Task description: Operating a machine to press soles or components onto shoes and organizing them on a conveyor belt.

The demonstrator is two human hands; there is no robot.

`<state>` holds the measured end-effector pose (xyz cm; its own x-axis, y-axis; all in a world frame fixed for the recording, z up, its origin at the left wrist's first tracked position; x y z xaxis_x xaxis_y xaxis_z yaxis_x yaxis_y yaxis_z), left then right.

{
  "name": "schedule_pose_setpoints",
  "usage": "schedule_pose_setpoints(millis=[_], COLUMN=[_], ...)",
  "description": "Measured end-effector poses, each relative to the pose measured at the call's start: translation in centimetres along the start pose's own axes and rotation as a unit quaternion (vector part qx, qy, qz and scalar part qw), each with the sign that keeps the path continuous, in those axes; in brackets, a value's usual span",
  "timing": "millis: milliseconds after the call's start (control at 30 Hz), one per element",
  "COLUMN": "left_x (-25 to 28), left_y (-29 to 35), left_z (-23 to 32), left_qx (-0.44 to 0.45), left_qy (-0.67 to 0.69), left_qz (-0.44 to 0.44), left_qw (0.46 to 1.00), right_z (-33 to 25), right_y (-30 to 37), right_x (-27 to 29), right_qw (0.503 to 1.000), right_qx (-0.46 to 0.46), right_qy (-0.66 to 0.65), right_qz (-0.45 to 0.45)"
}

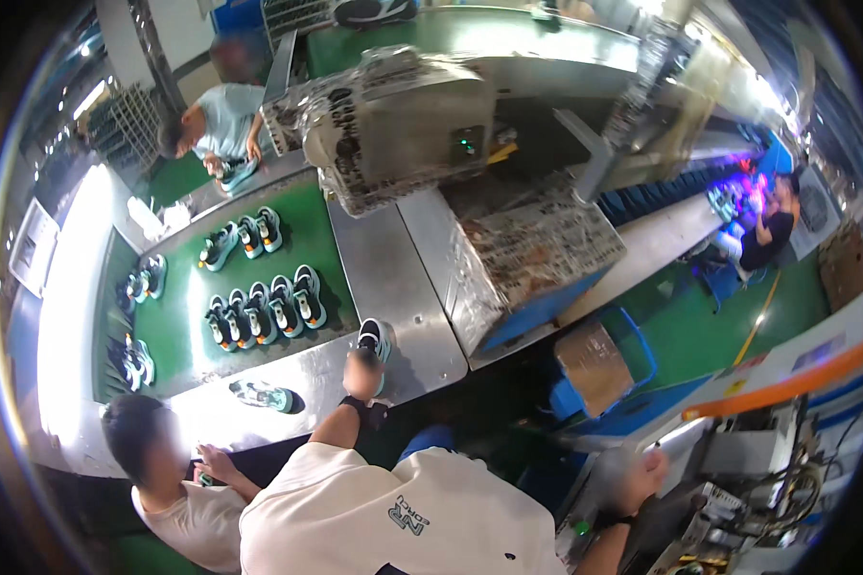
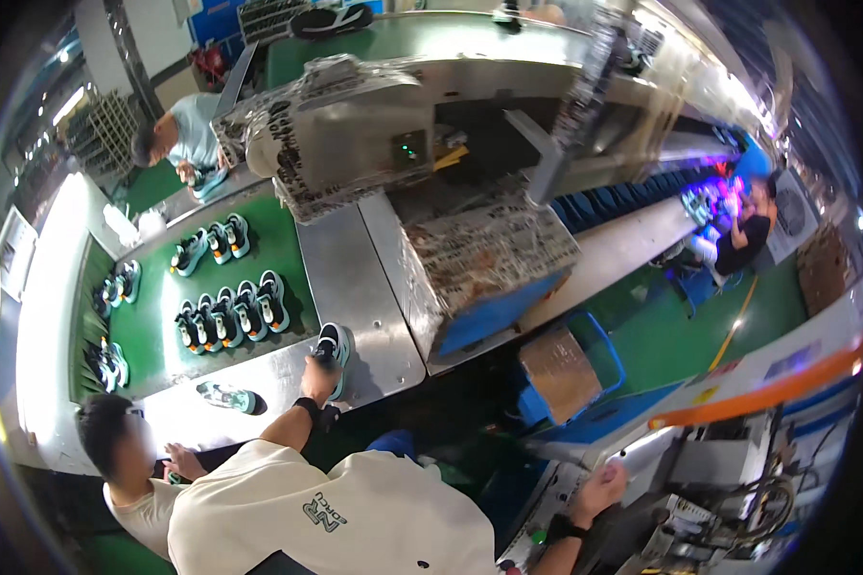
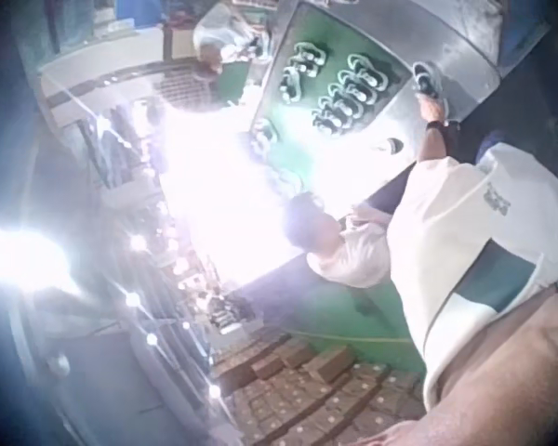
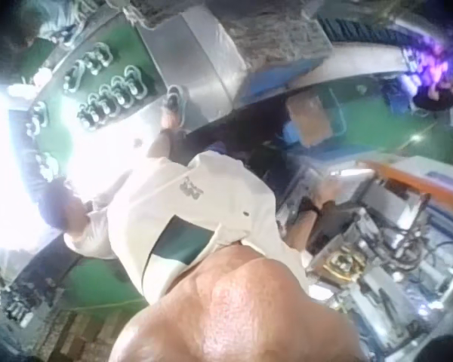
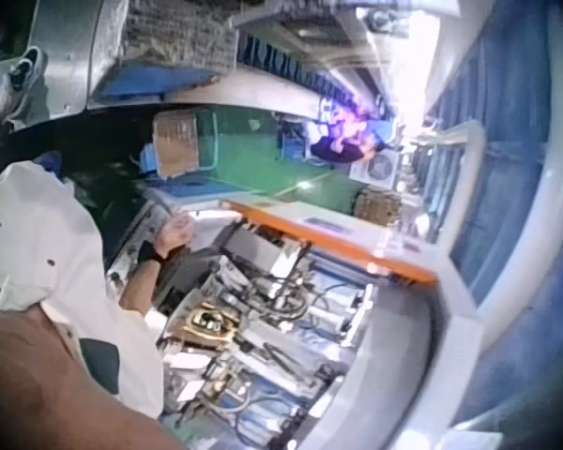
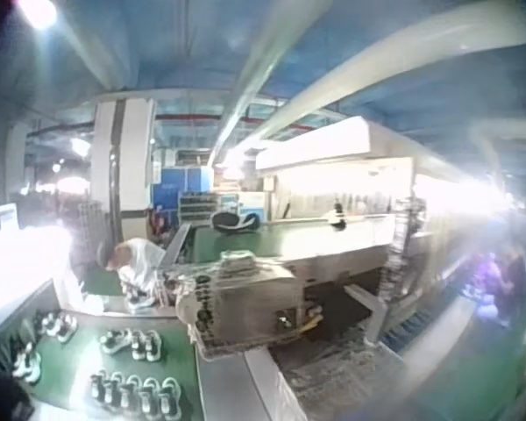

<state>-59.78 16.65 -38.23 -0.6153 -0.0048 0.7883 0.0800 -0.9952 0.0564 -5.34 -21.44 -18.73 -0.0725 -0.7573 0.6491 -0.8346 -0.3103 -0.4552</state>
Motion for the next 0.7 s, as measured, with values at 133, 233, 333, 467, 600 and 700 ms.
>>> schedule_pose_setpoints(millis=[133,233,333,467,600,700], left_x=[0.6,-0.2,1.5,2.7,7.3,8.9], left_y=[0.3,-0.8,-2.8,-13.9,-28.1,-38.3], left_z=[1.9,2.1,0.5,1.3,0.6,-3.9], left_qx=[-0.001,0.004,0.141,0.153,0.139,0.131], left_qy=[0.002,0.036,0.165,0.553,0.539,0.448], left_qz=[0.037,0.01,-0.014,0.029,0.049,0.107], left_qw=[0.999,0.999,0.976,0.819,0.829,0.878], right_z=[-19.2,-37.8,-56.5,-76.1,-88.8,-93.8], right_y=[-13.6,-19.6,-21.2,-20.7,-16.0,-10.0], right_x=[-1.6,-5.0,-11.2,-20.9,-29.4,-32.8], right_qw=[0.993,0.959,0.921,0.82,0.736,0.728], right_qx=[0.054,0.259,0.367,0.556,0.67,0.684], right_qy=[-0.087,-0.107,-0.099,-0.083,-0.078,-0.024], right_qz=[-0.053,-0.041,-0.087,-0.102,-0.063,-0.031])
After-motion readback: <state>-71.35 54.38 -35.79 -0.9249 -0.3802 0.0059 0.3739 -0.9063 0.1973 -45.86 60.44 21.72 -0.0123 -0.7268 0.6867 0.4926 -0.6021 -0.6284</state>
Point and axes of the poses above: each hand's wrist, its own y-axis away from the middle knuckle, its own x-axis out of the back of the hand, z = x × y, the point moved 5 cm from there along -y, towards the middle knuckle, and after that the axes turned 12 degrees about -x, right-handed, at the moved point
